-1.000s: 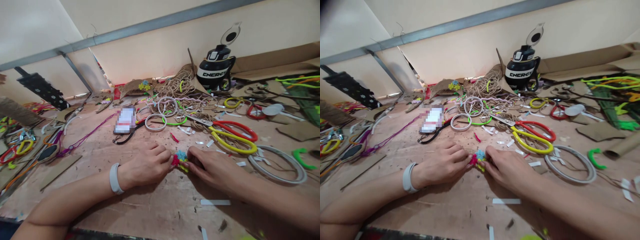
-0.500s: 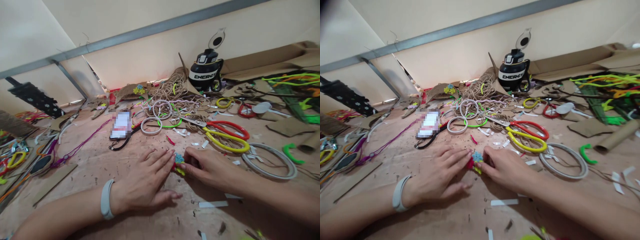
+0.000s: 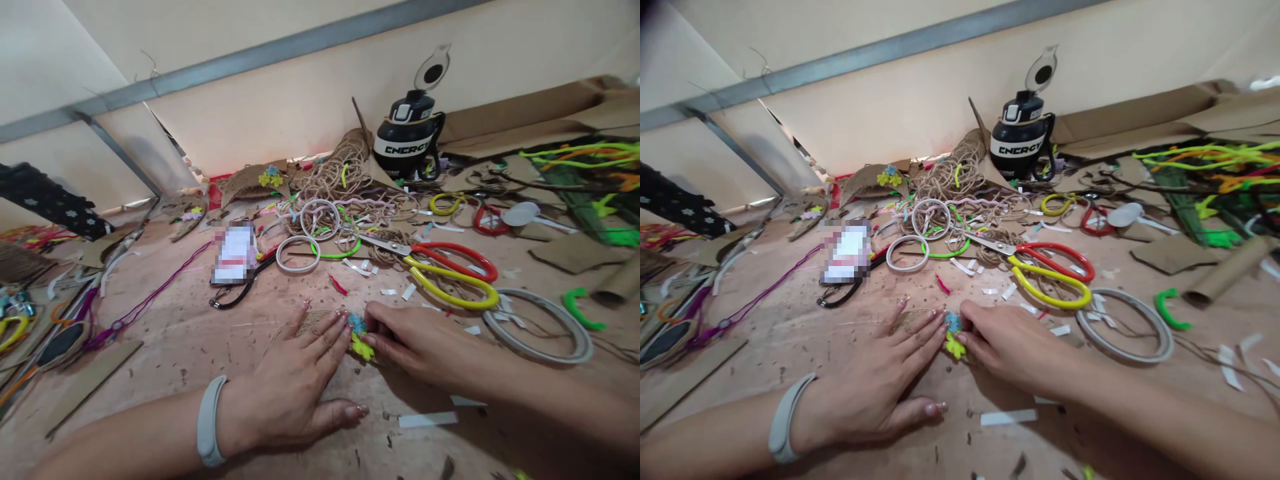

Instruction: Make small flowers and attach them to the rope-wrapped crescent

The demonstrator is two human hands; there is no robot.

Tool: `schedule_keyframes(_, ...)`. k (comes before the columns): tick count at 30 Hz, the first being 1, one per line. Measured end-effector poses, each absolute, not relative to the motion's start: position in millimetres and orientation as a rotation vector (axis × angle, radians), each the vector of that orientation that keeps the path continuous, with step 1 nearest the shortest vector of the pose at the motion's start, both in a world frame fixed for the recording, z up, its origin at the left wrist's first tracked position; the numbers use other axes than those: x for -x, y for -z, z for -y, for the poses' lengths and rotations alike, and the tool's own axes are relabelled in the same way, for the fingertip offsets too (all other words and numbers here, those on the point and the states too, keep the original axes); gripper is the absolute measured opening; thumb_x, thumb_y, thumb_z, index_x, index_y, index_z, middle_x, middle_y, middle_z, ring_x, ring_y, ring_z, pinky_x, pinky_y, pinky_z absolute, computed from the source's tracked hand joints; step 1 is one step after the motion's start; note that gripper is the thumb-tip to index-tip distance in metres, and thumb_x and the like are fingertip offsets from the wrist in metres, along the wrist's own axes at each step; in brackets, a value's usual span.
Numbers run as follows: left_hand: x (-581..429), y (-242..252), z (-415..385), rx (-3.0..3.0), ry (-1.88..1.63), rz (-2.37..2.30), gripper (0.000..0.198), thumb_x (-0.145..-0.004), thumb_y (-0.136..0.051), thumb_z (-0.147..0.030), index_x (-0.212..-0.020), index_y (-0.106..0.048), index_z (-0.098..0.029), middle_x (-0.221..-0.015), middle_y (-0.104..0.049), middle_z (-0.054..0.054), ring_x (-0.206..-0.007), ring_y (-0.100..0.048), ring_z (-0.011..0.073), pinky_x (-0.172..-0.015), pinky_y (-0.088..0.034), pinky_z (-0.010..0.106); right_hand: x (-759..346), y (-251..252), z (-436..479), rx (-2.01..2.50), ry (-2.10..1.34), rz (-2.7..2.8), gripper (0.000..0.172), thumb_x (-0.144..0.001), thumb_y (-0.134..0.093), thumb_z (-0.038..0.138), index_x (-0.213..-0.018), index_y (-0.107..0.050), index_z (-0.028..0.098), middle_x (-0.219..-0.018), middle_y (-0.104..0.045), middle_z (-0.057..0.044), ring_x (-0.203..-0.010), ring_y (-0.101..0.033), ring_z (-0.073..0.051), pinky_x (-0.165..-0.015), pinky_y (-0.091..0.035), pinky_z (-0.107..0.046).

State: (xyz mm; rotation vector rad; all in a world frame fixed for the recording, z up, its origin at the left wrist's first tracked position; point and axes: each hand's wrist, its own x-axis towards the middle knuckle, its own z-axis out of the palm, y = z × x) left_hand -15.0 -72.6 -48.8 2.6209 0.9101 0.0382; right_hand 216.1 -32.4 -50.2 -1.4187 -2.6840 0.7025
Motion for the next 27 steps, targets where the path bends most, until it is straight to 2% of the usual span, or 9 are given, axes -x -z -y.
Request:
schedule_keyframes(3, 17.3, 47.6, 73.8, -2.612, -0.054, -0.913, 0.077, -0.094, -0.033, -0.059, -0.152, -0.006, -0.017, -0.156, -0.018, 0.012, -0.147, -0.011, 0.0244, -0.118, 0.005, 0.052, -218.8, 50.2, 28.7, 1.395, -0.792, 2.622, 0.015, -0.09, -0.05, 0.028, -0.077, -0.05, 0.022, -0.064, -0.06, 0.0, -0.056, -0.053, -0.014, -0.051, -0.03, -0.024)
schedule_keyframes(5, 18.0, 47.1, 75.2, -2.628, -0.051, -0.924, 0.084, -0.091, -0.036, -0.063, -0.152, -0.001, -0.017, -0.157, -0.01, 0.014, -0.146, -0.006, 0.0286, -0.117, 0.001, 0.057, -220.9, 50.7, 25.2, 1.346, -0.882, 2.555, 0.023, -0.092, -0.046, 0.034, -0.074, -0.051, 0.021, -0.063, -0.058, 0.001, -0.056, -0.052, -0.014, -0.052, -0.033, -0.024)
schedule_keyframes(8, 15.8, 47.5, 76.7, -2.668, -0.057, -0.916, 0.093, -0.086, -0.038, -0.068, -0.152, 0.002, -0.016, -0.157, -0.002, 0.016, -0.146, -0.002, 0.0314, -0.117, -0.003, 0.058, -221.0, 50.5, 22.8, 1.337, -0.906, 2.392, 0.034, -0.095, -0.038, 0.038, -0.068, -0.05, 0.021, -0.059, -0.055, 0.001, -0.055, -0.05, -0.014, -0.051, -0.035, -0.024)
schedule_keyframes(12, 9.0, 50.3, 74.9, -2.669, -0.072, -0.836, 0.098, -0.084, -0.039, -0.071, -0.152, 0.002, -0.014, -0.157, -0.008, 0.016, -0.146, -0.006, 0.0289, -0.119, -0.006, 0.051, -216.2, 50.1, 28.5, 1.305, -0.801, 2.189, 0.027, -0.095, -0.039, 0.034, -0.078, -0.055, 0.02, -0.067, -0.061, 0.0, -0.061, -0.054, -0.014, -0.056, -0.041, -0.026)
schedule_keyframes(15, 4.6, 51.8, 72.1, -2.656, -0.055, -0.81, 0.093, -0.087, -0.037, -0.068, -0.152, -0.001, -0.012, -0.156, -0.01, 0.017, -0.146, -0.007, 0.0271, -0.12, -0.007, 0.05, -213.4, 53.7, 33.8, 1.144, -0.715, 2.176, 0.021, -0.095, -0.041, 0.029, -0.088, -0.057, 0.019, -0.081, -0.065, -0.005, -0.073, -0.058, -0.016, -0.065, -0.045, -0.028)
schedule_keyframes(21, 6.3, 42.6, 65.3, -2.534, -0.085, -0.769, 0.09, -0.088, -0.04, -0.065, -0.152, -0.004, -0.011, -0.156, -0.01, 0.018, -0.146, -0.01, 0.0274, -0.118, 0.001, 0.055, -215.6, 56.6, 34.4, 0.982, -0.553, 2.202, 0.015, -0.094, -0.043, 0.024, -0.096, -0.057, 0.019, -0.09, -0.065, -0.007, -0.085, -0.06, -0.018, -0.076, -0.049, -0.032)
schedule_keyframes(23, 12.8, 38.8, 59.8, -2.457, -0.14, -0.723, 0.09, -0.088, -0.042, -0.063, -0.152, 0.0, -0.016, -0.156, -0.011, 0.016, -0.145, -0.013, 0.0275, -0.118, -0.004, 0.056, -217.4, 51.4, 32.7, 1.023, -0.56, 2.179, 0.016, -0.094, -0.043, 0.027, -0.099, -0.057, 0.02, -0.093, -0.066, -0.007, -0.087, -0.062, -0.019, -0.078, -0.05, -0.033)
schedule_keyframes(25, 21.3, 38.2, 52.4, -2.343, -0.292, -0.727, 0.082, -0.093, -0.037, -0.057, -0.152, 0.005, -0.02, -0.157, -0.007, 0.012, -0.146, -0.011, 0.0252, -0.118, -0.018, 0.053, -218.0, 44.8, 30.4, 1.11, -0.576, 2.137, 0.02, -0.095, -0.041, 0.03, -0.103, -0.056, 0.021, -0.097, -0.067, -0.007, -0.091, -0.063, -0.021, -0.079, -0.051, -0.035)
schedule_keyframes(27, 29.3, 40.8, 44.2, -2.208, -0.553, -0.798, 0.064, -0.098, -0.026, -0.05, -0.152, -0.006, -0.023, -0.159, -0.008, 0.009, -0.146, -0.012, 0.0228, -0.117, -0.026, 0.05, -215.6, 39.1, 27.5, 1.172, -0.558, 2.132, 0.026, -0.096, -0.038, 0.034, -0.11, -0.055, 0.022, -0.107, -0.067, -0.009, -0.098, -0.063, -0.023, -0.084, -0.051, -0.038)
